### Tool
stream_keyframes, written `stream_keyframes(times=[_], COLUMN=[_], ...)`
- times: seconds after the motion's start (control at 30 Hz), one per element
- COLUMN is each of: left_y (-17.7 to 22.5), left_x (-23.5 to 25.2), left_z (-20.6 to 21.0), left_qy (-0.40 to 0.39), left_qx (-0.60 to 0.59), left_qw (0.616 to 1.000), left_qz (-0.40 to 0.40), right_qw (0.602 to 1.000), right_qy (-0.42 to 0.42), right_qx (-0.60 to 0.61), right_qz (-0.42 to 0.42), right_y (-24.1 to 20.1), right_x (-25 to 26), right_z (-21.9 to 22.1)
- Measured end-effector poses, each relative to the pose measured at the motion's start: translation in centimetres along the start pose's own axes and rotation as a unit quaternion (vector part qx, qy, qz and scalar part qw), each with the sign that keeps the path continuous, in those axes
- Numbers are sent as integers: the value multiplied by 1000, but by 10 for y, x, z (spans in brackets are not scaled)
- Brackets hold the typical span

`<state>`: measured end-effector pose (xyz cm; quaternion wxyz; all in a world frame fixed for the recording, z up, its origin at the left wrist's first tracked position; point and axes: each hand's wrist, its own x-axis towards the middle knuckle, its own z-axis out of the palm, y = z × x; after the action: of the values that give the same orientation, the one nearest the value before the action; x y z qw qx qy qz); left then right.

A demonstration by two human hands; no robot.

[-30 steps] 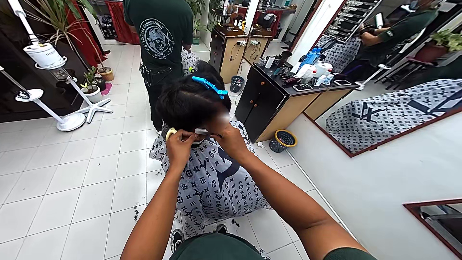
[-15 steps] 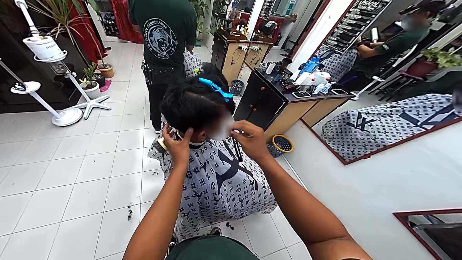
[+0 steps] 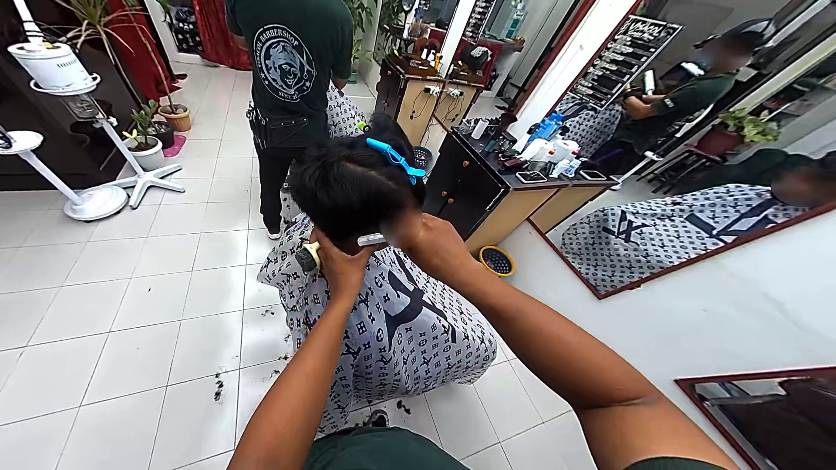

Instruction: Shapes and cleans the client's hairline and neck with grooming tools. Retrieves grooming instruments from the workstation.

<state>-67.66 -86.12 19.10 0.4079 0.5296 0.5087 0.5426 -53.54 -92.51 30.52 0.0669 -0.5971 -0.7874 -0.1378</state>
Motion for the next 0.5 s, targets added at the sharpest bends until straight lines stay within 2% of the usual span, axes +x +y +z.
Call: stream_keyframes(times=[0.1,0.27,0.5], left_y=[1,0,-1], left_x=[0,2,4], left_z=[0,0,-2], left_qy=[3,5,2], left_qx=[-1,-3,1], left_qw=[1000,1000,1000], left_qz=[8,2,5], right_qw=[1000,999,1000], right_qy=[-12,31,11], right_qx=[-8,-6,-8], right_qz=[3,3,6], right_y=[0,3,1], right_x=[1,0,4], right_z=[1,-1,4])
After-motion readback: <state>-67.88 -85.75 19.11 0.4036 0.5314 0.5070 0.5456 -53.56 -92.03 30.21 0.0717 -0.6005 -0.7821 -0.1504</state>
